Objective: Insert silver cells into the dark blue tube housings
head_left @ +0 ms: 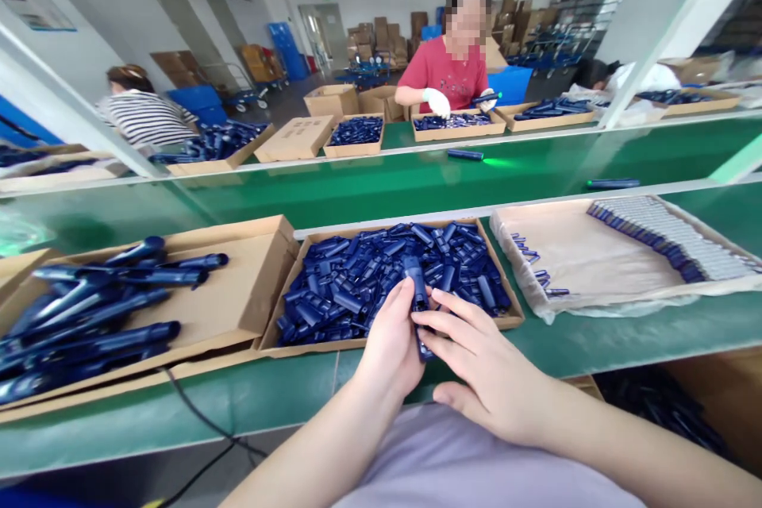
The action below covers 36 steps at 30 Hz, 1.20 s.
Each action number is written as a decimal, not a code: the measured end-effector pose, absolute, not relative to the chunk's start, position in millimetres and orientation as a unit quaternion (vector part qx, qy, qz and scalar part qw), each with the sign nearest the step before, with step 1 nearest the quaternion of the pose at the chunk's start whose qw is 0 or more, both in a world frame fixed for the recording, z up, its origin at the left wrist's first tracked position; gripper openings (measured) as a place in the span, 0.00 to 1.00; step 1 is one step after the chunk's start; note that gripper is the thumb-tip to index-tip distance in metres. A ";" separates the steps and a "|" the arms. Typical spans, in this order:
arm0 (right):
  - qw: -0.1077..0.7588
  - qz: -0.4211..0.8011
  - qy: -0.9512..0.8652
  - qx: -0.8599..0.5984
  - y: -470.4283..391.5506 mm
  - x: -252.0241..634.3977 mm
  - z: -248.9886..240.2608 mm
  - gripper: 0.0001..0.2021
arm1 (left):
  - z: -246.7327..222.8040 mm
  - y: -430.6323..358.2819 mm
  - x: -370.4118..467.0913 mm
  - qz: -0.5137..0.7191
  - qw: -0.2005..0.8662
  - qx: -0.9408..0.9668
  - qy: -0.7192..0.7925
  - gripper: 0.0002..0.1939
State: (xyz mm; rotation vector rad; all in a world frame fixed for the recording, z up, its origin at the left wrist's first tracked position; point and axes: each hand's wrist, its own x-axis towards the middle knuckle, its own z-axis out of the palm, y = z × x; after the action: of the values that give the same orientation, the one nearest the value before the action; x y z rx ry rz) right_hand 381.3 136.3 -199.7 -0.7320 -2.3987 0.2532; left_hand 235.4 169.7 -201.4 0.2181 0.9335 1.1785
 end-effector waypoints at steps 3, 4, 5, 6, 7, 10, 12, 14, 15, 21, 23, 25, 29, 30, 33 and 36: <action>0.391 0.095 -0.851 -0.338 155.8 418.1 -201.1 0.19 | -196.0 169.6 234.4 0.525 0.726 0.094 0.435 0.15; 0.397 0.080 -0.824 -0.396 166.8 439.2 -204.3 0.17 | -194.4 169.9 234.3 0.518 0.727 0.087 0.442 0.16; 0.379 0.070 -0.797 -0.465 179.7 463.0 -208.9 0.16 | -193.2 170.2 234.2 0.510 0.730 0.077 0.449 0.16; 0.311 0.071 -0.784 -0.533 193.5 487.8 -214.6 0.17 | -192.5 170.6 234.5 0.500 0.735 0.066 0.454 0.16; 0.215 0.072 -0.773 -0.593 207.5 511.7 -221.2 0.18 | -192.2 170.8 235.0 0.491 0.742 0.058 0.453 0.17; 0.111 0.092 -0.776 -0.615 241.6 563.3 -240.6 0.13 | -192.8 170.5 237.7 0.472 0.763 0.053 0.438 0.18; 0.081 0.108 -0.799 -0.585 254.0 577.7 -248.5 0.10 | -192.6 169.5 239.8 0.465 0.770 0.063 0.432 0.19; 0.062 0.112 -0.818 -0.561 260.2 581.4 -251.6 0.10 | -191.1 168.4 241.8 0.461 0.775 0.076 0.427 0.20; 0.059 0.106 -0.822 -0.556 262.4 581.5 -251.9 0.10 | -189.9 168.0 242.7 0.456 0.778 0.083 0.424 0.21; 0.036 0.083 -0.842 -0.531 275.1 579.3 -249.0 0.09 | -183.1 168.5 249.9 0.417 0.801 0.099 0.417 0.22; 0.024 0.088 -0.840 -0.535 278.1 579.7 -246.9 0.06 | -183.3 169.4 252.3 0.423 0.803 0.086 0.411 0.21; 0.021 0.091 -0.827 -0.554 277.8 581.1 -242.9 0.05 | -185.4 169.9 254.3 0.431 0.799 0.077 0.411 0.20; 0.050 0.091 -0.770 -0.629 252.4 572.9 -224.5 0.03 | -193.0 168.8 257.5 0.449 0.799 0.089 0.391 0.19; 0.069 0.098 -0.756 -0.643 238.8 564.7 -217.6 0.04 | -194.8 168.3 258.5 0.452 0.802 0.095 0.379 0.20; 0.200 0.193 -0.738 -0.615 187.5 523.4 -195.3 0.12 | -198.5 166.9 261.7 0.459 0.810 0.119 0.345 0.20; 0.290 0.235 -0.778 -0.506 146.7 473.8 -182.1 0.10 | -200.1 165.7 265.2 0.463 0.812 0.136 0.327 0.18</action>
State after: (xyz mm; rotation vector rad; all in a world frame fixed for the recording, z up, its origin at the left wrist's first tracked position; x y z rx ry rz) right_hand 473.8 146.7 -182.1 -1.3505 -2.0746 0.6259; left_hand 265.2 165.7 -200.1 0.2898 0.6988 0.9893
